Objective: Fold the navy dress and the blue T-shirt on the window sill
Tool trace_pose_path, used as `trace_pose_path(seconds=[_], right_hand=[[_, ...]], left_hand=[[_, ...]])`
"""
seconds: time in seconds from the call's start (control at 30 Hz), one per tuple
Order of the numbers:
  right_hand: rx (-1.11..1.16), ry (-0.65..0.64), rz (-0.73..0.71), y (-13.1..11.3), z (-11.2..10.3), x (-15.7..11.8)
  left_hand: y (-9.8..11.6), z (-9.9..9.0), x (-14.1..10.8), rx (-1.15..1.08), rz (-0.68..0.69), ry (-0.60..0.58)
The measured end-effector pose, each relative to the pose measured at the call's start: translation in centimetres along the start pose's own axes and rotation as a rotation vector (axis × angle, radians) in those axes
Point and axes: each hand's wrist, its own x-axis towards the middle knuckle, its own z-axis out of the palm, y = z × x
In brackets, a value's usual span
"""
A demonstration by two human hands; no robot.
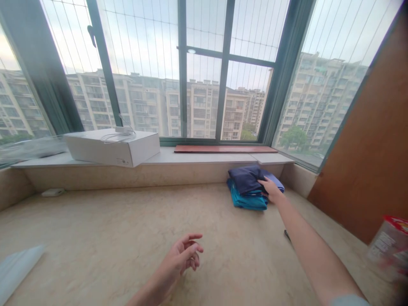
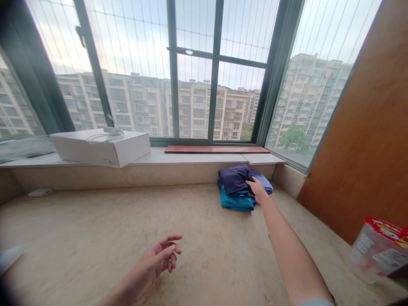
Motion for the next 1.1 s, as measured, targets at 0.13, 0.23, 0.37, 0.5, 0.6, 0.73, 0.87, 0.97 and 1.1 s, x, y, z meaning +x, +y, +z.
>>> trace_pose_path(seconds=[0.13,0.23,0.37,0.5,0.6,0.73,0.87,0.97,1.1], right_hand=[[-0.275,0.178,0.064,1.6,-0.2,0.6],[-0.458,0.216,-0.127,1.3,1.7,1.0],[-0.82,0.166,-0.423,1.6,5.3,1.7],[-0.957,-0.031,-0.31,4.6,7.9,1.5],[-0.96,-0.07,-0.27,6.2,8.5,1.3],[-0.954,-0.093,-0.258,6.6,8.1,0.7],[-0.954,-0.099,-0.262,7.1,7.5,-1.0],[-0.92,-0.119,-0.234,7.5,7.3,-2.9],[-0.686,-0.215,-0.249,6.3,7.8,-6.8]], left_hand=[[-0.4,-0.2,0.2,0.011,0.004,-0.002],[-1.0,-0.4,0.6,0.022,0.0,-0.013],[-1.9,-0.9,1.2,0.04,-0.011,-0.058],[-2.2,-1.6,1.6,0.05,0.005,-0.049],[-2.1,-1.8,1.6,0.066,0.021,-0.041],[-1.6,-1.9,1.5,0.189,0.095,-0.006],[-0.6,-2.6,1.2,0.589,0.322,0.138],[0.3,-3.7,0.8,0.946,0.524,0.268],[1.1,-5.1,0.6,1.101,0.582,0.315]])
